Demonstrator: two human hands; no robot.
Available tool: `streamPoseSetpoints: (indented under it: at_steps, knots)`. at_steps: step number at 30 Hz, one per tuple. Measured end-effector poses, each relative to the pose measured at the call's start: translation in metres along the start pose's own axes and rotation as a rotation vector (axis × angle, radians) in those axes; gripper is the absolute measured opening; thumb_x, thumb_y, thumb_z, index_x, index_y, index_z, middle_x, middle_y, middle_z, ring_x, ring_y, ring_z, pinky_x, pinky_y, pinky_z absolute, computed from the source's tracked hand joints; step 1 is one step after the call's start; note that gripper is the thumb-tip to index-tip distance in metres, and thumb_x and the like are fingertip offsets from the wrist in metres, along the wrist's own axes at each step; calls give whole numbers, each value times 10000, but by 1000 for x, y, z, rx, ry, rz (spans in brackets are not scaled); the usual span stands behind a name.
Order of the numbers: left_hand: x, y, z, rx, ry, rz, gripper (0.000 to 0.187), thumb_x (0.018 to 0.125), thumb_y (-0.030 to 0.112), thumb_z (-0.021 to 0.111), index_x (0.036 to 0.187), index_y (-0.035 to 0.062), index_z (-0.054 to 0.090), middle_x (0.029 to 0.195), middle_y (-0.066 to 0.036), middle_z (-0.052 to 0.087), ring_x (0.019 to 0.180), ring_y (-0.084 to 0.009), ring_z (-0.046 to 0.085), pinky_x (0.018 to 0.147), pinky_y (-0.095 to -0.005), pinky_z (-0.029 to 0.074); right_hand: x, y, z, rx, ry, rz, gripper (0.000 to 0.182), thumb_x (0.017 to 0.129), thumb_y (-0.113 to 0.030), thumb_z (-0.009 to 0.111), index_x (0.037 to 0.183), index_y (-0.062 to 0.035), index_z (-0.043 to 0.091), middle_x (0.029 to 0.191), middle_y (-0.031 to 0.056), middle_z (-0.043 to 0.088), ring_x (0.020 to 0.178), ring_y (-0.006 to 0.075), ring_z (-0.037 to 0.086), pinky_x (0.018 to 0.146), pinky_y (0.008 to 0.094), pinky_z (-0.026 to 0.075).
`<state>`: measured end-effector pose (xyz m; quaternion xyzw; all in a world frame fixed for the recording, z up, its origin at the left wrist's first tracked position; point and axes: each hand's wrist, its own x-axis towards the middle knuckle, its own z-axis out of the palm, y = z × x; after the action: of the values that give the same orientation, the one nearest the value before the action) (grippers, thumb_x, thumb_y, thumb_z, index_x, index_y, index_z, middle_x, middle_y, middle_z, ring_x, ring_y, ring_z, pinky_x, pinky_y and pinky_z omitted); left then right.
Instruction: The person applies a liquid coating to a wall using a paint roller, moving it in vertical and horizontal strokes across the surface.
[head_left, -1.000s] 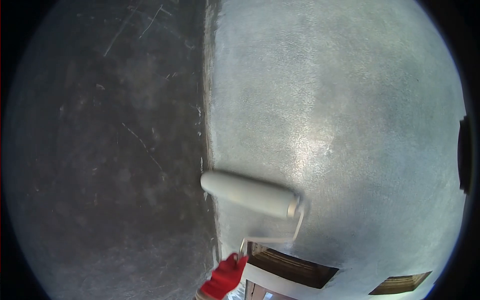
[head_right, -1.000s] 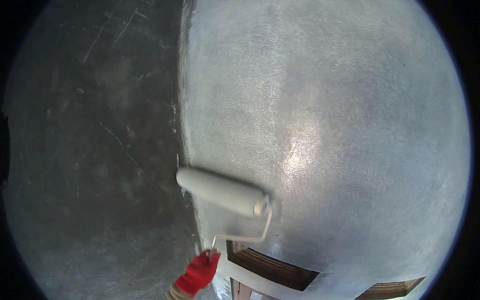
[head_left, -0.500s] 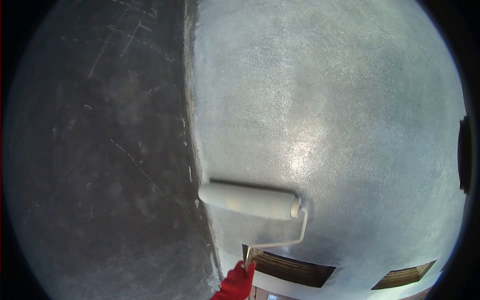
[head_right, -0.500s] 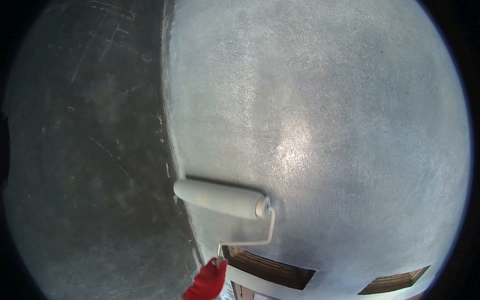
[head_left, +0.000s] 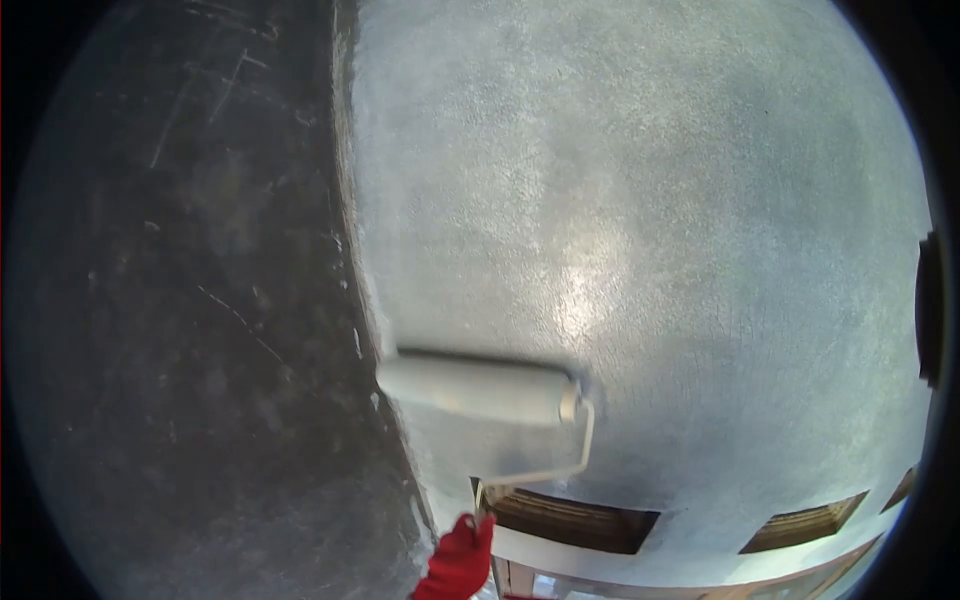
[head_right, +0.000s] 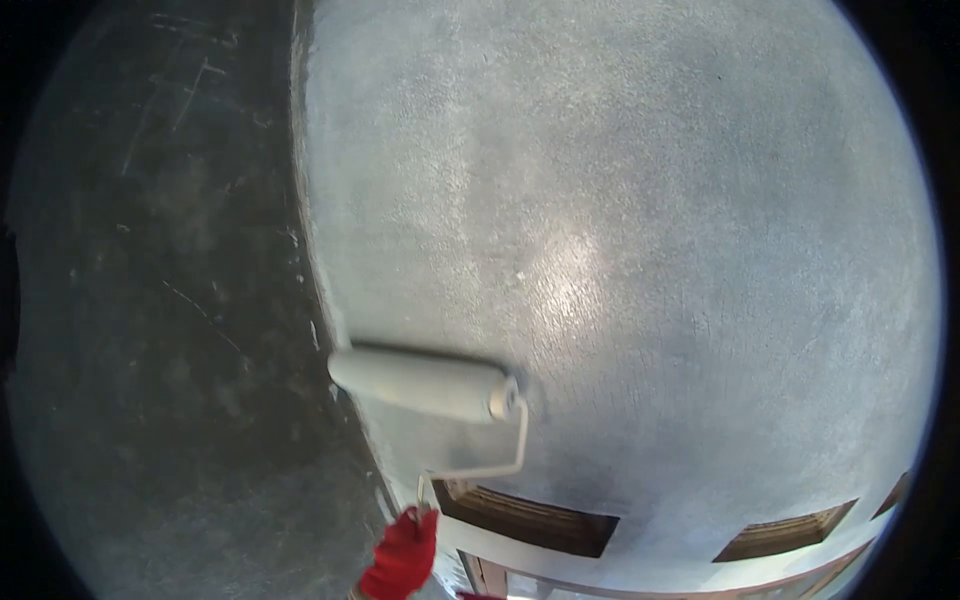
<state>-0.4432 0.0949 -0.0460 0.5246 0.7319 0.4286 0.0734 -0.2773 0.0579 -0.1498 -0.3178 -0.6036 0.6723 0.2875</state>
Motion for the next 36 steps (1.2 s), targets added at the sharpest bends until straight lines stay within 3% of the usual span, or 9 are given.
streamPoseSetpoints:
  at_steps: [2, 8, 12, 14, 19, 20, 24, 28, 36]
  knots:
    - [19, 1, -4, -148, -3, 83, 335, 893, 413, 574, 971, 87, 565, 728, -207, 632, 719, -423, 627, 582, -495, 497, 11, -4, 7, -383, 190, -432, 662, 869, -134, 649, 1432, -46, 313, 1248, 139, 494, 1007, 202, 563, 799, 312, 502]
    - [-29, 68, -4, -165, 95, 165, 281, 918, 319, 565, 1020, 57, 571, 742, -174, 636, 692, -351, 652, 574, -393, 495, 21, -58, 27, -393, 397, -584, 692, 859, -131, 653, 1444, -55, 292, 1293, 134, 460, 1134, 216, 487, 979, 347, 402]
    - [-40, 87, 0, -247, -205, 52, 437, 889, 291, 628, 1260, 76, 549, 1110, -159, 639, 1071, -261, 595, 855, -376, 492, 29, -69, 18, -136, 498, -632, 658, 876, -150, 637, 1427, -44, 294, 1251, 122, 490, 1114, 207, 500, 949, 346, 411]
    - [-32, 101, 7, -374, -146, 351, 258, 898, 281, 604, 1027, 61, 563, 783, -168, 636, 690, -342, 651, 595, -392, 498, 32, -81, 4, -20, 483, -662, 680, 862, -132, 645, 1426, -41, 277, 1227, 127, 503, 1087, 210, 520, 916, 350, 432]
    - [-2, 139, 14, -452, 64, 642, 233, 879, 286, 629, 885, 69, 544, 796, -134, 602, 679, -317, 599, 578, -413, 476, 20, -107, -33, 407, 363, -711, 737, 829, -88, 665, 1425, -33, 235, 1166, 139, 534, 1017, 218, 570, 832, 360, 485]
    - [-2, 140, 14, -456, 55, 648, 233, 879, 286, 629, 885, 69, 544, 796, -134, 602, 679, -317, 599, 578, -413, 476, 11, -113, -37, -400, 520, -877, 746, 836, -111, 667, 1431, -51, 222, 1158, 103, 538, 1021, 173, 560, 833, 337, 482]
    - [-8, 124, 18, -646, -492, 327, 274, 916, 334, 577, 940, 62, 603, 741, -62, 629, 671, -187, 611, 616, -324, 477, 6, -73, -56, 181, 179, -328, 748, 814, -116, 687, 1420, -64, 251, 1121, 75, 558, 989, 159, 574, 819, 299, 475]
    - [-34, 84, 36, -439, -822, 62, 318, 940, 354, 550, 818, 62, 579, 643, -15, 608, 639, -94, 594, 616, -266, 471, 29, -42, -45, 83, 392, -590, 685, 792, -107, 709, 1362, -54, 332, 1075, 74, 593, 948, 141, 589, 787, 290, 481]
    - [17, 117, 13, -691, -727, 210, 348, 914, 408, 580, 767, 93, 572, 553, -20, 538, 534, -146, 550, 537, -310, 429, 32, -70, -25, 52, 453, -655, 571, 797, -112, 705, 1288, -65, 419, 1092, 65, 603, 982, 137, 586, 828, 290, 472]
